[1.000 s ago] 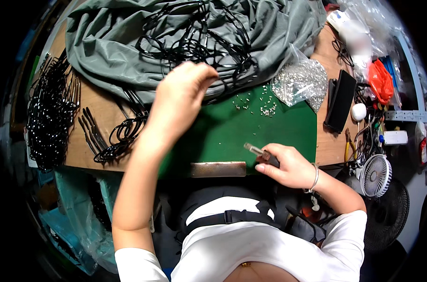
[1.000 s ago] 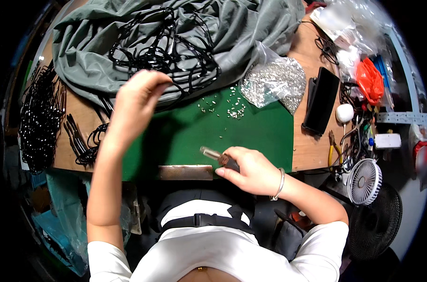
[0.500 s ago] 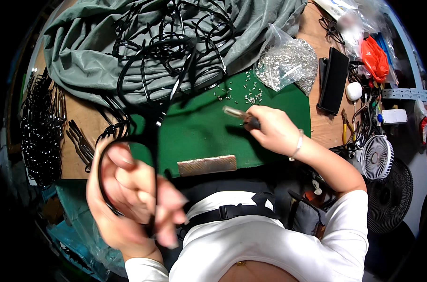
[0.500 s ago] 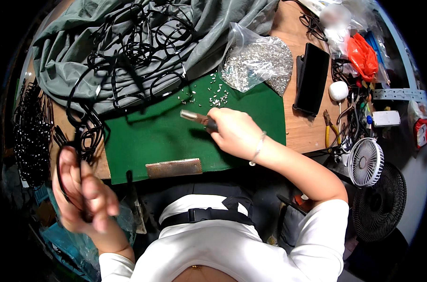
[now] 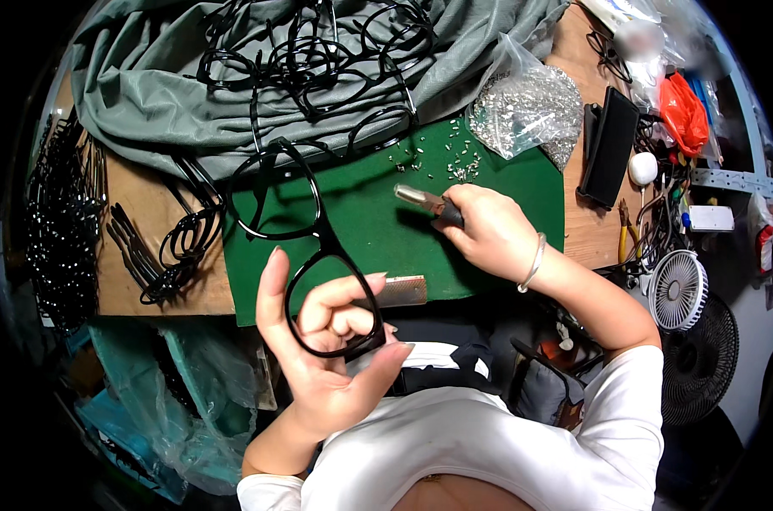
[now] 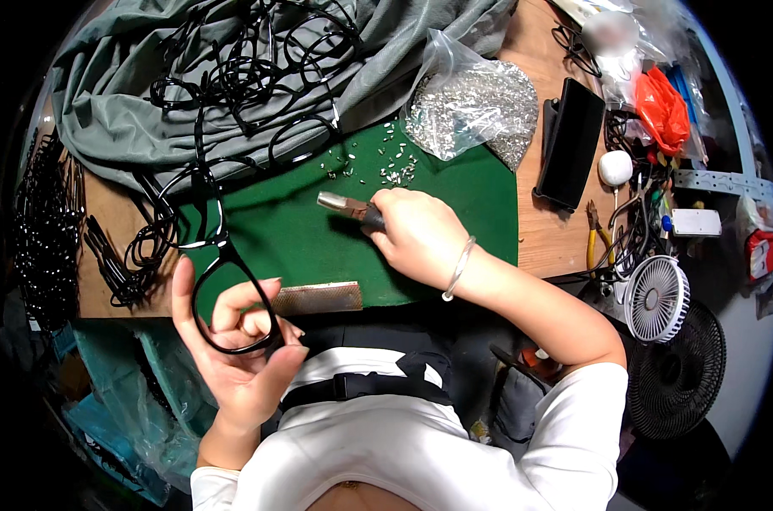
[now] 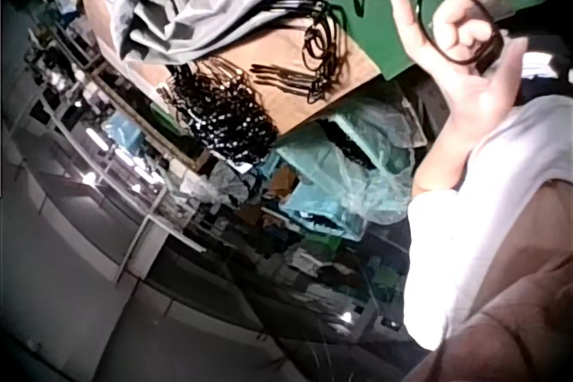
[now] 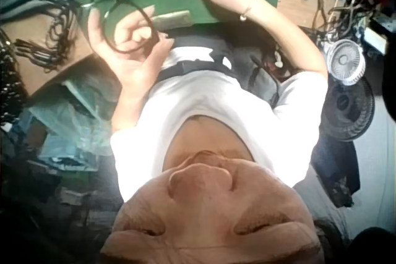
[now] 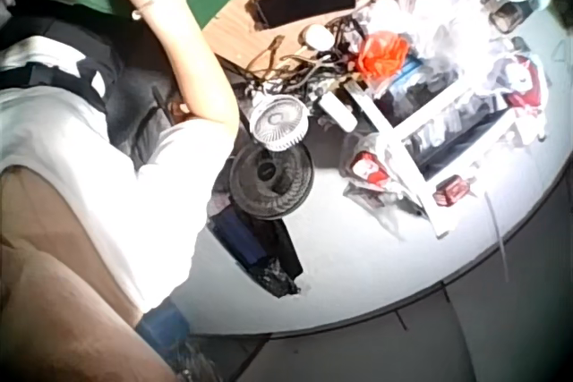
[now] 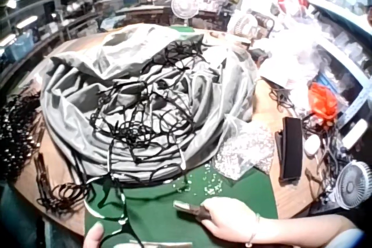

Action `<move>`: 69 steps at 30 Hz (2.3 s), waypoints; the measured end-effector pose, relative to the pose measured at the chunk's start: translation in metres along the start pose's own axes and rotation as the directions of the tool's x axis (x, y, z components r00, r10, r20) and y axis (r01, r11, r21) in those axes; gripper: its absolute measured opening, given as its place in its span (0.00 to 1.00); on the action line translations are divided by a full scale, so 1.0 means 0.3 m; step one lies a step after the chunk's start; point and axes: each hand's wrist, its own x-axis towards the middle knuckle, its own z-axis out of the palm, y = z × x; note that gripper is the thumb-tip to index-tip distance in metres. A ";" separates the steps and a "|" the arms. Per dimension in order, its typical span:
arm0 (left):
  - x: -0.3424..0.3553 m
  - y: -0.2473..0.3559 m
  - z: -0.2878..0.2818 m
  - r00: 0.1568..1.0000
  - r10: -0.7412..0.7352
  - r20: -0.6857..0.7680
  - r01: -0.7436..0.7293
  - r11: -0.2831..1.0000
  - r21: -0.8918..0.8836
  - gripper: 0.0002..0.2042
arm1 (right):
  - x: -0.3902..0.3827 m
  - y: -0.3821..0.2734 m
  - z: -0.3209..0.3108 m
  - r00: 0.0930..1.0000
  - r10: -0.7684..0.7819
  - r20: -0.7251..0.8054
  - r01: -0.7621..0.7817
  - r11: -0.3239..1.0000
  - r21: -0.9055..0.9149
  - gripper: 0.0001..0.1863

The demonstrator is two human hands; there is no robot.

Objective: The person uses pliers to repeatedly tap and adjust the frame of multiple black eyeglasses on a green mat. They pick up each pair from a pile, perform the tapping action, and place them back down, continuing this cycle throughout the clip.

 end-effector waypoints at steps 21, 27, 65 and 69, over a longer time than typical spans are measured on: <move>0.009 -0.054 0.067 0.982 0.160 -0.097 -0.107 0.907 0.407 0.41 | -0.113 -0.224 -0.049 0.976 0.009 0.217 -0.211 0.272 0.939 0.10; 0.024 0.016 0.018 0.999 -0.052 0.004 0.049 0.969 0.243 0.40 | -0.082 -0.218 -0.077 0.904 -0.141 0.405 -0.355 0.281 0.892 0.09; 0.050 0.048 -0.027 0.949 -0.311 0.042 0.310 0.950 0.044 0.40 | -0.058 -0.021 -0.085 0.979 -0.194 0.066 0.200 0.975 -0.102 0.26; -0.007 0.007 -0.030 0.974 -0.222 0.053 0.221 0.975 0.020 0.38 | -0.092 -0.012 -0.037 0.981 -0.192 0.013 0.185 0.927 -0.326 0.26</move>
